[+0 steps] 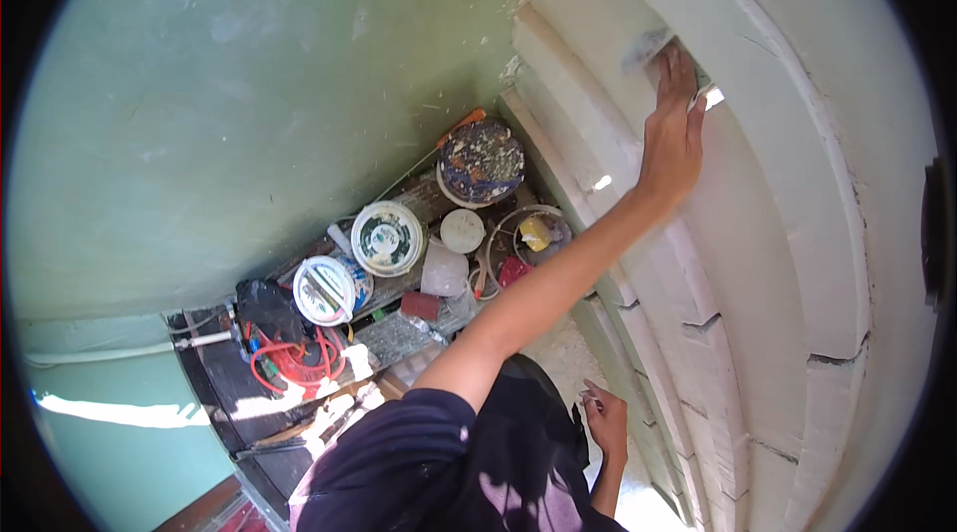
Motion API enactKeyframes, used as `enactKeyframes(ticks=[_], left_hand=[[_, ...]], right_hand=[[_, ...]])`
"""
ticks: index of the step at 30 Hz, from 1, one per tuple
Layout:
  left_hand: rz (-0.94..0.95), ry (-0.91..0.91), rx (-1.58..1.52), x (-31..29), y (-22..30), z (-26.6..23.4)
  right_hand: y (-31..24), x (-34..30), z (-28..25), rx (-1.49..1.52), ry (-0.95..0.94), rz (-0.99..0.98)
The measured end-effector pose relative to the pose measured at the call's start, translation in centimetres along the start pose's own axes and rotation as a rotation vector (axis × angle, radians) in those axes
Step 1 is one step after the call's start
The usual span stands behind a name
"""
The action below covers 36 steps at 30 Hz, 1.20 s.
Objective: Sanding a concrete wall ledge with sandpaper to smooth the surface.
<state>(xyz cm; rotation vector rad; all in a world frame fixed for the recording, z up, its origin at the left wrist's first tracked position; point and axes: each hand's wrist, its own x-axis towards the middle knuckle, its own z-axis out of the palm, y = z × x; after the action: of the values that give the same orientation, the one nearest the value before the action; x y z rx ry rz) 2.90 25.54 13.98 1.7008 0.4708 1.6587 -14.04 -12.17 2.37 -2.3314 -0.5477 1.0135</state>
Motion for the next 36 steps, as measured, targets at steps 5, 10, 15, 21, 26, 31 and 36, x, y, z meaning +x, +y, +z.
enactKeyframes(ticks=[5,10,15,21,26,31,36], left_hand=[[-0.43,0.049,-0.268,5.1,-1.7,-0.4],[-0.245,0.021,-0.197,-1.2,1.7,0.4],[-0.148,-0.006,-0.141,1.7,0.7,0.8],[-0.558,0.004,-0.402,0.8,1.4,0.4],[-0.154,-0.031,-0.126,-0.6,0.7,0.4],[-0.455,-0.041,-0.082,4.9,-1.3,-1.6],[-0.209,-0.185,-0.224,-2.7,1.7,-0.2]], right_hand=[[-0.4,-0.5,-1.1,-0.002,0.015,-0.056],[1.1,-2.1,-0.3,0.03,0.071,-0.001],[1.1,-2.9,-0.5,0.018,0.009,0.014],[2.3,-3.9,-0.6,0.078,0.105,0.035],[2.4,-4.0,-0.5,0.026,0.023,0.004],[3.0,-4.1,-0.5,0.109,0.107,0.007],[3.7,-4.4,0.4,0.029,-0.016,0.041]])
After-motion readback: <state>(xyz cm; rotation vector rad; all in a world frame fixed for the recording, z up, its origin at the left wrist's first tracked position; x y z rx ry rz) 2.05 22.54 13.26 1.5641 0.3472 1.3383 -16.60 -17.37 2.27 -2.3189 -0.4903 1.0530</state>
